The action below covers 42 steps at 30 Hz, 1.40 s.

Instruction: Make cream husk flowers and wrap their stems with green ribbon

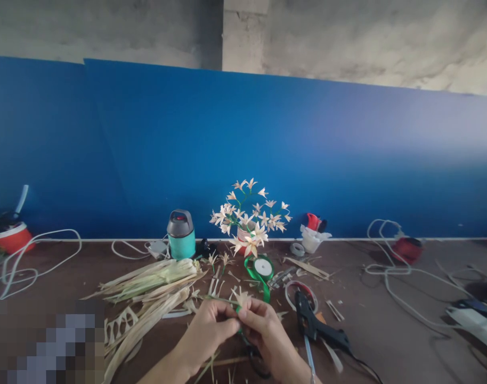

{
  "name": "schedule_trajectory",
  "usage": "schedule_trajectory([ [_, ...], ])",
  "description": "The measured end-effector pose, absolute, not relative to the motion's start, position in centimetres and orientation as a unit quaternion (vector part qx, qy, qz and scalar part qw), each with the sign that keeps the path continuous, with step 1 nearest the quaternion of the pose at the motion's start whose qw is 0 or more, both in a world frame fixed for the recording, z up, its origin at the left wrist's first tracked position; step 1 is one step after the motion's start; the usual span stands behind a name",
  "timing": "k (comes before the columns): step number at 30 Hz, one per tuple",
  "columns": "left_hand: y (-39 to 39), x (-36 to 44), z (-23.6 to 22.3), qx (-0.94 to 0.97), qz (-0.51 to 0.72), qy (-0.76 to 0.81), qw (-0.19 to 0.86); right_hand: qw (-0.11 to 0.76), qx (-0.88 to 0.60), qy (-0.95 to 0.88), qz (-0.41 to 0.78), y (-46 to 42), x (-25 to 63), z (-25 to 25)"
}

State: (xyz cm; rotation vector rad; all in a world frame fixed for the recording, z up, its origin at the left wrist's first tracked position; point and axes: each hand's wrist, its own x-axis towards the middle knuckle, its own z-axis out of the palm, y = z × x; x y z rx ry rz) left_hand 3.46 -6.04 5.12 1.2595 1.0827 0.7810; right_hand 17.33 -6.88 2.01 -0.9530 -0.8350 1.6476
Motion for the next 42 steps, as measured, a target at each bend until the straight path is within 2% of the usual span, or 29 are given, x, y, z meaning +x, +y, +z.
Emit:
schedule_trajectory([
  [6,-5.7,3.1,5.1,0.496,0.326,0.409,0.693,0.481,-0.356,-0.313,0.738,-7.1,18.0,2.0],
  [19,-6.2,3.2,5.6,0.452,0.296,0.362,0.760,0.477,-0.290,-0.286,0.779,-7.3,18.0,2.4],
  [25,-6.0,3.2,5.4,0.462,0.291,0.381,0.746,0.494,-0.321,-0.291,0.754,-7.5,17.8,2.5],
  [31,-5.4,3.1,3.9,0.543,0.290,0.455,0.644,0.505,-0.399,-0.335,0.688,-7.2,17.3,2.7],
  [38,-5.8,3.4,4.2,0.695,0.317,0.527,0.372,0.525,-0.480,-0.402,0.575,-6.4,17.0,1.6],
  [42,-6.2,3.7,4.0,0.713,0.319,0.547,0.302,0.528,-0.496,-0.416,0.550,-6.0,17.1,0.6],
])
